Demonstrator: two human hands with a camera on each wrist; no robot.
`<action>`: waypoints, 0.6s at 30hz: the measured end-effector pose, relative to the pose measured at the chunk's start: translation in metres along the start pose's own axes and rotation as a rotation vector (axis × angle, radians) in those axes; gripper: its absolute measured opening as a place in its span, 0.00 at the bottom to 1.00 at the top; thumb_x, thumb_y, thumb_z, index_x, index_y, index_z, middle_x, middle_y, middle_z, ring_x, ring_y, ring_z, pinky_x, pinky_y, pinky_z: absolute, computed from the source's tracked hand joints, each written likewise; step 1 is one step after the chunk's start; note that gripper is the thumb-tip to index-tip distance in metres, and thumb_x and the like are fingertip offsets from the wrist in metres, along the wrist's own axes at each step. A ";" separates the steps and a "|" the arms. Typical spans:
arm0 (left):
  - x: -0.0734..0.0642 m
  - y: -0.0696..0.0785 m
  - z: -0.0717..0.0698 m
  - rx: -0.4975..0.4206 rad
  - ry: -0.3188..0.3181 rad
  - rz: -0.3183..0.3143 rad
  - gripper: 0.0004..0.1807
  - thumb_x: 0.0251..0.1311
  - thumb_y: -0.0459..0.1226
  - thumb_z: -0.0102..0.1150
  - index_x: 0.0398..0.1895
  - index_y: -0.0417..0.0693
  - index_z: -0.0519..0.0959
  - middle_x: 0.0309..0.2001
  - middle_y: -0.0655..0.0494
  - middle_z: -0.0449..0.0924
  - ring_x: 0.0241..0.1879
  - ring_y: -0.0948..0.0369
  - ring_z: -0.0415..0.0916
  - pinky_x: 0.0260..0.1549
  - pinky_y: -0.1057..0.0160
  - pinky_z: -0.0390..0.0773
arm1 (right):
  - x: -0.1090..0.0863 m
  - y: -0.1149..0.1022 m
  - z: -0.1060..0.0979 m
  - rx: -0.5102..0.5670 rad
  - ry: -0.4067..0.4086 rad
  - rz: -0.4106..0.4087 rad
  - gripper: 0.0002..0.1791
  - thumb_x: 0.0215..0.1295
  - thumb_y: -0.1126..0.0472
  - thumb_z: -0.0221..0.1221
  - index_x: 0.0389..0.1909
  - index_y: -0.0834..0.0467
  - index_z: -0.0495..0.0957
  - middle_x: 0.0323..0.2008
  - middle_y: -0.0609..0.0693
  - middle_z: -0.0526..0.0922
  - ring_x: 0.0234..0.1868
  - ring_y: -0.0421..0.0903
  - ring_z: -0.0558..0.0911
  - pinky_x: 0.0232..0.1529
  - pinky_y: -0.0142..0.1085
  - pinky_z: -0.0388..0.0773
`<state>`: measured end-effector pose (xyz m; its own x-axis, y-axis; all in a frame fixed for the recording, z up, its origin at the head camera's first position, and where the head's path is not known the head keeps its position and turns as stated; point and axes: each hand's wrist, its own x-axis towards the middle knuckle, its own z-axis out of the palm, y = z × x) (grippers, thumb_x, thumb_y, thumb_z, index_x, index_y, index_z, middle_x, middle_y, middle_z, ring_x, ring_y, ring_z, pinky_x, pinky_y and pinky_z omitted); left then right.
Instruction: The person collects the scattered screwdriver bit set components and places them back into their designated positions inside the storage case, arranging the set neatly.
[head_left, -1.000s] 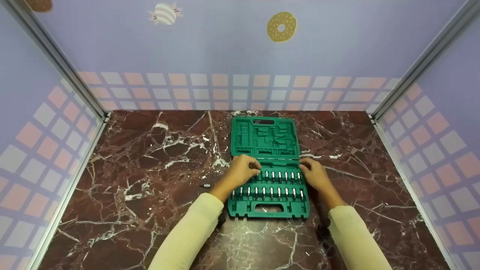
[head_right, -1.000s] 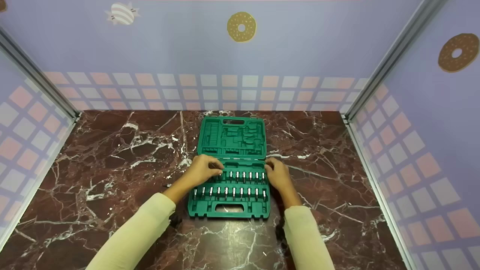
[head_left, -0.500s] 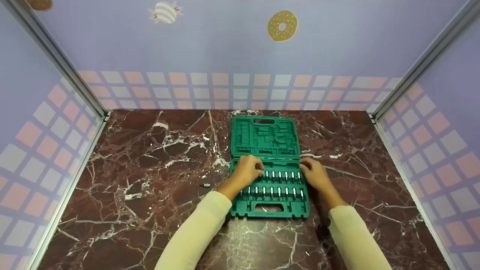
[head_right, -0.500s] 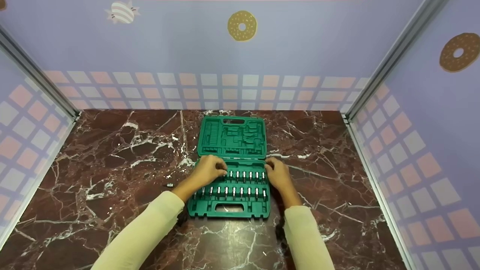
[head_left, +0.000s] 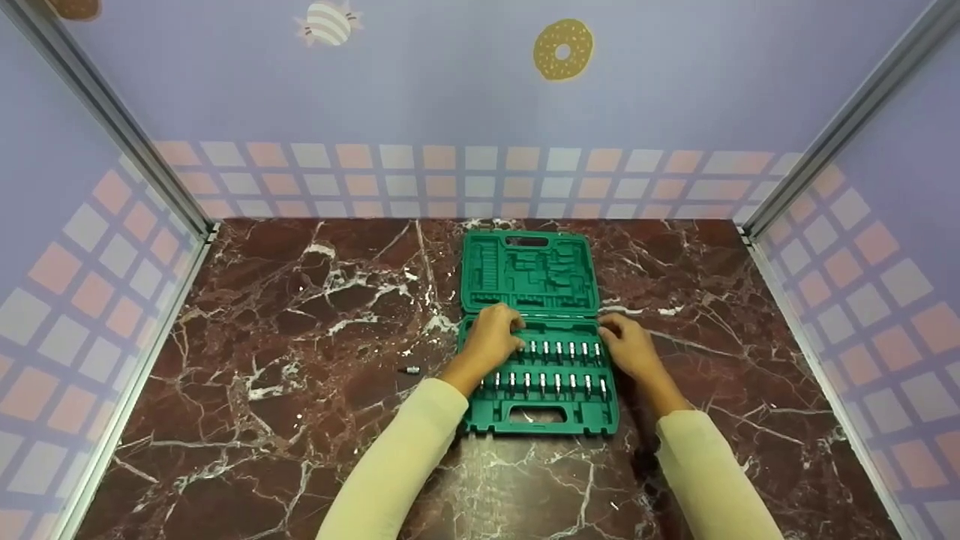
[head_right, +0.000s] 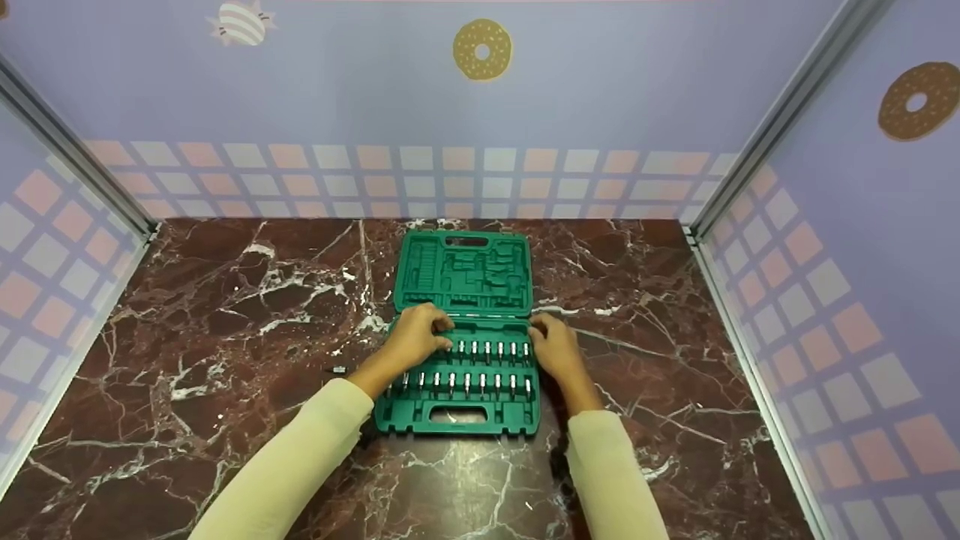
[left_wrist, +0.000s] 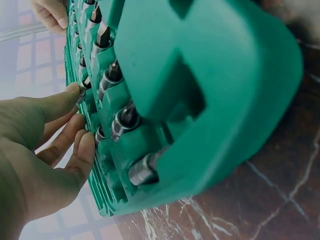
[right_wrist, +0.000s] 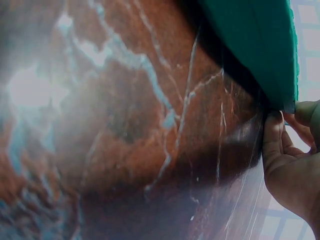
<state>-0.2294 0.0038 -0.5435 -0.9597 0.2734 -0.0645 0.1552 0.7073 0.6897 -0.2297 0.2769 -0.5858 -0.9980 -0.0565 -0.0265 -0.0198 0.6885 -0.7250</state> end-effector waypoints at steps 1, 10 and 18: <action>0.001 0.000 0.000 -0.006 -0.003 -0.011 0.15 0.57 0.32 0.75 0.47 0.41 0.88 0.46 0.47 0.84 0.49 0.51 0.82 0.47 0.52 0.84 | 0.000 0.000 0.000 -0.002 0.003 -0.003 0.14 0.76 0.64 0.56 0.56 0.67 0.80 0.53 0.67 0.84 0.55 0.65 0.81 0.58 0.59 0.76; 0.010 0.007 -0.005 -0.036 -0.045 -0.116 0.14 0.51 0.32 0.79 0.42 0.42 0.89 0.50 0.47 0.86 0.48 0.51 0.83 0.45 0.52 0.86 | -0.001 0.000 -0.001 -0.005 0.017 0.004 0.14 0.76 0.65 0.56 0.56 0.67 0.80 0.53 0.67 0.84 0.56 0.64 0.81 0.59 0.58 0.75; 0.011 0.005 -0.001 0.019 -0.031 -0.082 0.13 0.50 0.32 0.80 0.40 0.43 0.89 0.46 0.49 0.87 0.50 0.51 0.83 0.48 0.53 0.85 | -0.001 0.000 -0.001 -0.012 0.007 -0.001 0.15 0.77 0.64 0.56 0.57 0.67 0.79 0.53 0.67 0.84 0.54 0.64 0.81 0.57 0.59 0.76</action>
<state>-0.2395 0.0093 -0.5401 -0.9618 0.2336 -0.1429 0.0806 0.7402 0.6675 -0.2285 0.2781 -0.5849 -0.9984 -0.0524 -0.0209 -0.0216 0.6967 -0.7170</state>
